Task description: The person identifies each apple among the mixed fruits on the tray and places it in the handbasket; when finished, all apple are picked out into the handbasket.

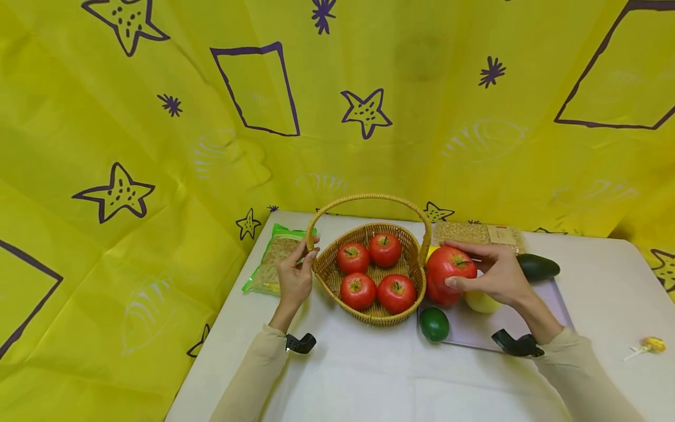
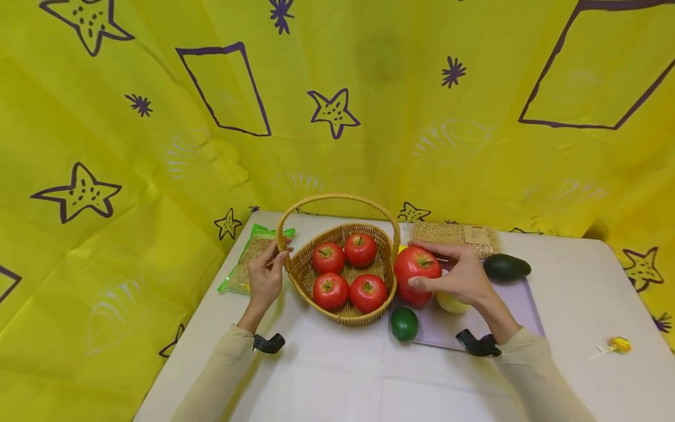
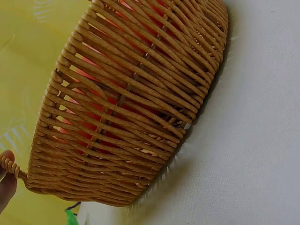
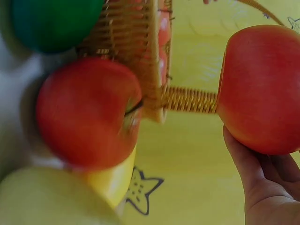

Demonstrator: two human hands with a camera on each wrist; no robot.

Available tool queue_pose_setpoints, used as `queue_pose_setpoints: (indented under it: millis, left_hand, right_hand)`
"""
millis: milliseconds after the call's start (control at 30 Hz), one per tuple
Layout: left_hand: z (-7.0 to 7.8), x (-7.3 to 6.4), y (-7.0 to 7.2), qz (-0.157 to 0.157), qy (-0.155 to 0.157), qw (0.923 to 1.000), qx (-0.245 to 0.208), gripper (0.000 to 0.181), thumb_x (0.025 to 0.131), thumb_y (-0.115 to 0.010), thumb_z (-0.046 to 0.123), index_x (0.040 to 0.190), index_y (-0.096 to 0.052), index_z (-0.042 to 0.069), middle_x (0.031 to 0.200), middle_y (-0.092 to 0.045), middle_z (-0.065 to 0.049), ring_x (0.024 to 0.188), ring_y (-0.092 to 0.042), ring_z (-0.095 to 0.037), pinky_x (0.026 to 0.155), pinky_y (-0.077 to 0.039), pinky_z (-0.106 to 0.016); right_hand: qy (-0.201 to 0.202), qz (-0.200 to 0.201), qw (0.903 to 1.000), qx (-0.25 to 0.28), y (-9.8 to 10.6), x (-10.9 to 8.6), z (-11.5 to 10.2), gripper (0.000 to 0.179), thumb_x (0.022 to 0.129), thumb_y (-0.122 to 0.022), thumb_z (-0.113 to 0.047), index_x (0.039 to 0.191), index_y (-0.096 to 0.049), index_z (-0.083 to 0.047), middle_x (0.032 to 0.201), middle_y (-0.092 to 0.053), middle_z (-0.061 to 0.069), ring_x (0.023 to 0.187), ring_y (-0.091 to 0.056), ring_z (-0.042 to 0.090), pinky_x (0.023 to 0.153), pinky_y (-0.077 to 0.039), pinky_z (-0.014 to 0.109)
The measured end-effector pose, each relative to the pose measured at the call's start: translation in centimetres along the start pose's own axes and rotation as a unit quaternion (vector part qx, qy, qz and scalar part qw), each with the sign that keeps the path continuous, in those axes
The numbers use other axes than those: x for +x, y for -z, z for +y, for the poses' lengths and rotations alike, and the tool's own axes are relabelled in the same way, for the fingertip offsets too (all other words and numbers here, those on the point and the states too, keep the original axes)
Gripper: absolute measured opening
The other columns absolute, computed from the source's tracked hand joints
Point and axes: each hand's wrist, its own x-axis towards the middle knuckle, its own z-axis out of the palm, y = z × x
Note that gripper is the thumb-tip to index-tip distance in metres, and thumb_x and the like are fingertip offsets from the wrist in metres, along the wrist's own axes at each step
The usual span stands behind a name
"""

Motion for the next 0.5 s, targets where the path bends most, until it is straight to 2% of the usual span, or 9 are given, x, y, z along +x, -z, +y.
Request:
queue_pose_setpoints:
  millis: [100, 233, 300, 367, 500]
  left_hand:
    - [-0.1, 0.0, 0.0, -0.001, -0.006, 1.0, -0.002, 0.038, 0.1, -0.065, -0.01, 0.137, -0.067, -0.007, 0.121, -0.075, -0.029, 0.101, -0.075, -0.047, 0.086, -0.062, -0.019]
    - [-0.3, 0.0, 0.0, -0.002, -0.012, 0.9999, -0.006, 0.037, 0.099, -0.064, -0.012, 0.137, -0.065, -0.012, 0.121, -0.074, -0.031, 0.105, -0.078, -0.021, 0.085, -0.063, -0.021]
    - [-0.2, 0.1, 0.1, -0.004, -0.011, 0.9999, -0.005, 0.038, 0.1, -0.064, -0.011, 0.137, -0.065, -0.012, 0.122, -0.073, -0.031, 0.106, -0.077, -0.015, 0.086, -0.063, -0.023]
    - [-0.2, 0.1, 0.1, -0.006, -0.011, 0.9999, -0.006, 0.038, 0.1, -0.064, -0.01, 0.138, -0.065, -0.011, 0.122, -0.073, -0.031, 0.105, -0.078, -0.023, 0.086, -0.064, -0.025]
    - [-0.2, 0.1, 0.2, -0.01, -0.008, 0.9999, -0.009, 0.039, 0.101, -0.064, -0.01, 0.139, -0.065, -0.008, 0.123, -0.073, -0.03, 0.102, -0.074, -0.05, 0.087, -0.063, -0.026]
  right_hand:
    - [0.018, -0.012, 0.9996, 0.016, -0.8, 0.2, -0.3, 0.064, 0.073, -0.088, 0.014, 0.133, -0.068, 0.01, 0.123, -0.075, -0.021, 0.099, -0.075, 0.005, 0.084, -0.063, 0.02]
    - [0.022, -0.027, 0.9991, 0.024, -2.2, 0.5, -0.7, 0.064, 0.071, -0.09, 0.012, 0.133, -0.07, 0.008, 0.121, -0.075, -0.021, 0.099, -0.075, 0.006, 0.084, -0.063, 0.021]
    - [0.012, -0.035, 0.999, 0.027, -2.9, 0.7, -0.9, 0.065, 0.072, -0.091, 0.009, 0.134, -0.071, 0.005, 0.122, -0.076, -0.019, 0.101, -0.074, 0.007, 0.086, -0.063, 0.021]
    - [-0.003, -0.045, 0.9983, 0.036, -3.6, 1.0, -1.1, 0.065, 0.074, -0.092, 0.006, 0.135, -0.071, 0.002, 0.123, -0.077, -0.013, 0.103, -0.074, 0.009, 0.087, -0.063, 0.023]
    - [-0.029, -0.065, 0.9962, 0.051, -5.1, 1.5, -1.5, 0.065, 0.077, -0.093, -0.001, 0.137, -0.072, -0.004, 0.128, -0.076, 0.004, 0.107, -0.073, 0.013, 0.089, -0.064, 0.027]
